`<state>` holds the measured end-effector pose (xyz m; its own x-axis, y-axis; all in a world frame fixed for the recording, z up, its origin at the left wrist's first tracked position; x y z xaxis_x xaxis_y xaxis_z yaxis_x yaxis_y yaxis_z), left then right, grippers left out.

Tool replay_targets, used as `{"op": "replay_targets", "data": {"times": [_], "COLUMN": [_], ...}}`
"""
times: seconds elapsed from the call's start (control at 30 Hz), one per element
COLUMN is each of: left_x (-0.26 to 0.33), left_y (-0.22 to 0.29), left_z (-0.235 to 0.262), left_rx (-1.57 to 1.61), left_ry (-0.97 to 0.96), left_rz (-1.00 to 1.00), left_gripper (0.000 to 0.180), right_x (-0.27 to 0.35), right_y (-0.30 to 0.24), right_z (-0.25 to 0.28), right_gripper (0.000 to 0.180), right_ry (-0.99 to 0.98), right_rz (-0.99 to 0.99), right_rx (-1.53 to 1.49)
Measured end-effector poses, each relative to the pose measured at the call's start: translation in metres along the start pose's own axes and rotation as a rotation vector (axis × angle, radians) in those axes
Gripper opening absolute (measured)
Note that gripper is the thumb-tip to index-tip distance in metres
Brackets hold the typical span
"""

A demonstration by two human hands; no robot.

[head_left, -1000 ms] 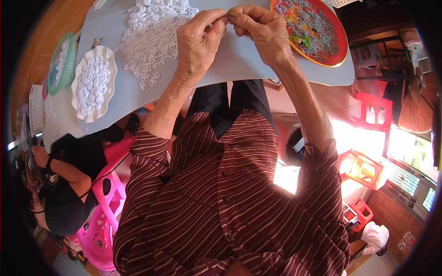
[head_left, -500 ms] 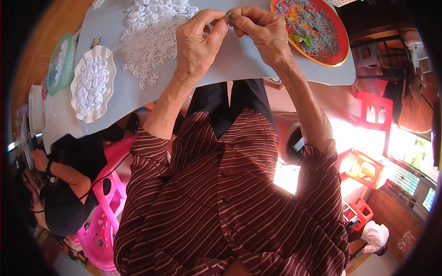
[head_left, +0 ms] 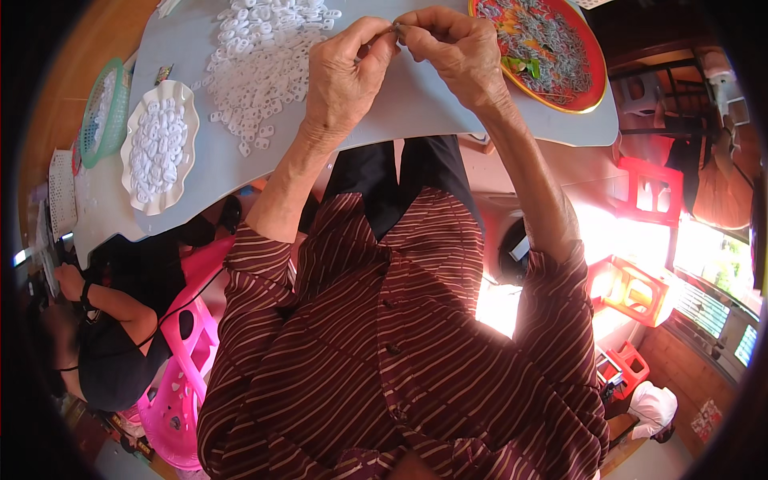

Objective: Manually assembling small white plastic components by inserting smaller parts into them.

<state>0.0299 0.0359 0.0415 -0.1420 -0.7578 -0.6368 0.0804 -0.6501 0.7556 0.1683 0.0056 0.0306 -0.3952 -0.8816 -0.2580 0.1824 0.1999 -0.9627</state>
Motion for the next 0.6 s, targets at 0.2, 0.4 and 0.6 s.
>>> {"op": "replay_targets", "data": {"times": [0.2, 0.4, 0.6], "left_x": [0.001, 0.003, 0.0], "left_y": [-0.004, -0.016, -0.013], "left_z": [0.0, -0.001, -0.002], "left_rx": [0.007, 0.249, 0.293], "left_ry": [-0.044, -0.094, -0.134], "left_rz": [0.038, 0.292, 0.452], "left_gripper": [0.007, 0.012, 0.02], "right_x": [0.005, 0.004, 0.001], "right_y": [-0.001, -0.001, 0.0], "right_z": [-0.002, -0.005, -0.009], "right_gripper": [0.022, 0.017, 0.017], "right_ry": [0.06, 0.016, -0.059], "right_rz": [-0.009, 0.001, -0.021], "right_rx": [0.026, -0.1, -0.306]}}
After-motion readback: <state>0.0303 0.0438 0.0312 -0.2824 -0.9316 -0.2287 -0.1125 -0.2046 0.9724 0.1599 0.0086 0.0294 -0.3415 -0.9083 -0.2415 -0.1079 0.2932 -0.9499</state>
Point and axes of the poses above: each hand's wrist, its own x-axis away from the middle knuckle, its own z-axis out of the back of the hand, y = z × x, the point moved 7 cm from there along -x, towards the middle knuckle, and after that the axes turned 12 degrees about y, right-handed, at the moved point
